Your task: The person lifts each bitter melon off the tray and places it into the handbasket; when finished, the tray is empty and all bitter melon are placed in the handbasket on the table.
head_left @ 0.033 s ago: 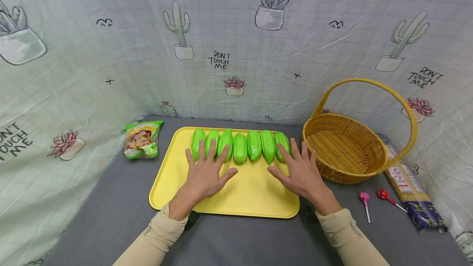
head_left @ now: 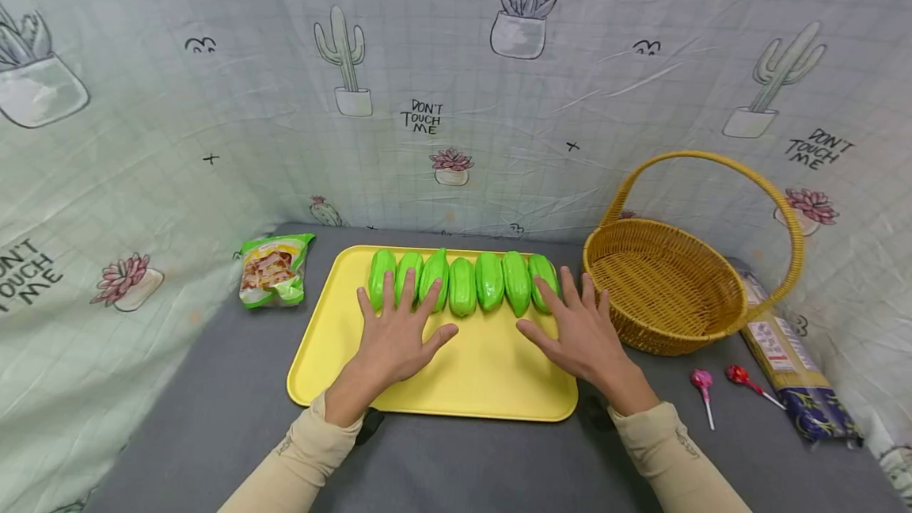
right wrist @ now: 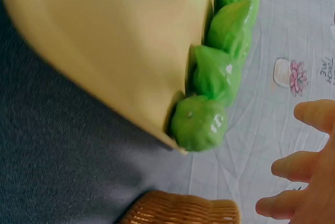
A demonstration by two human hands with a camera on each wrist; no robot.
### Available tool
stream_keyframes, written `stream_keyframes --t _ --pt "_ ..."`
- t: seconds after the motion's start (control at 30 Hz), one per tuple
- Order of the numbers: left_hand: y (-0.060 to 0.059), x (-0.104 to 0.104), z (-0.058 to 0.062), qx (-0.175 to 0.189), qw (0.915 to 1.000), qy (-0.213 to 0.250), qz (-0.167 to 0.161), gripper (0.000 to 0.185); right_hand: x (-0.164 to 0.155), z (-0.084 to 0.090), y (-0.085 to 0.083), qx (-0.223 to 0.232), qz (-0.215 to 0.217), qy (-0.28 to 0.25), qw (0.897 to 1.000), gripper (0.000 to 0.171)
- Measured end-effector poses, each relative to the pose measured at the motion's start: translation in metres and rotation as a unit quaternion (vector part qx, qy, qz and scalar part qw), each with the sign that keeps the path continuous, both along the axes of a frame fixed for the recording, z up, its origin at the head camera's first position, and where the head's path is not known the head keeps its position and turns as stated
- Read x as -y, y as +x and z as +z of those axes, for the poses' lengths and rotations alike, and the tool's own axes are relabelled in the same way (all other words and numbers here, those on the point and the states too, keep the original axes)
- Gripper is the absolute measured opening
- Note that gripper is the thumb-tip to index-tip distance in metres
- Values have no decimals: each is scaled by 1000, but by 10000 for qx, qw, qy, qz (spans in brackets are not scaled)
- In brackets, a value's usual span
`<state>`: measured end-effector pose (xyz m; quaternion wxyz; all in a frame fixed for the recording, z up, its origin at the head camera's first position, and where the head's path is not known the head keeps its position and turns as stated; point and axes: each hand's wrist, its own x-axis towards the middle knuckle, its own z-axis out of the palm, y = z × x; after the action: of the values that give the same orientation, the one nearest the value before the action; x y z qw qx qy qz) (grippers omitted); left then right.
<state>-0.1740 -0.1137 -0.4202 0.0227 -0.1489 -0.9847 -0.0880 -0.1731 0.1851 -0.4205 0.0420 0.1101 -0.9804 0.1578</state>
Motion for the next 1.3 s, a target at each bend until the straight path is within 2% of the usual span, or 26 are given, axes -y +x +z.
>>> stream_keyframes --t 0.3,0.43,0.5,0.67,0.77,0.93,1.13,1.3 --pt "0 11 -4 -234 9995 74 192 80 2 1 -3 -258 48 -93 9996 87" --pt "-3 16 -2 -363 9982 391 281 81 2 6 -7 -555 41 -167 9983 85" --pt "-3 19 -2 -348 9964 720 296 80 2 8 -8 -669 17 -214 9975 84" --pt "-8 36 -2 -320 9828 1782 376 72 3 14 -14 -850 20 -331 9958 82" --pt "-15 48 -3 -271 9736 2199 546 69 4 16 -18 -898 38 -342 9954 81" --pt "-31 68 -6 46 9617 2615 822 72 6 19 -26 -878 15 -310 9957 80" --pt "-44 92 -8 172 9466 3035 1070 71 11 18 -36 -532 -13 -342 9980 81" --pt "-52 102 -14 308 9385 3120 1447 74 16 15 -43 -319 34 -401 9987 81"
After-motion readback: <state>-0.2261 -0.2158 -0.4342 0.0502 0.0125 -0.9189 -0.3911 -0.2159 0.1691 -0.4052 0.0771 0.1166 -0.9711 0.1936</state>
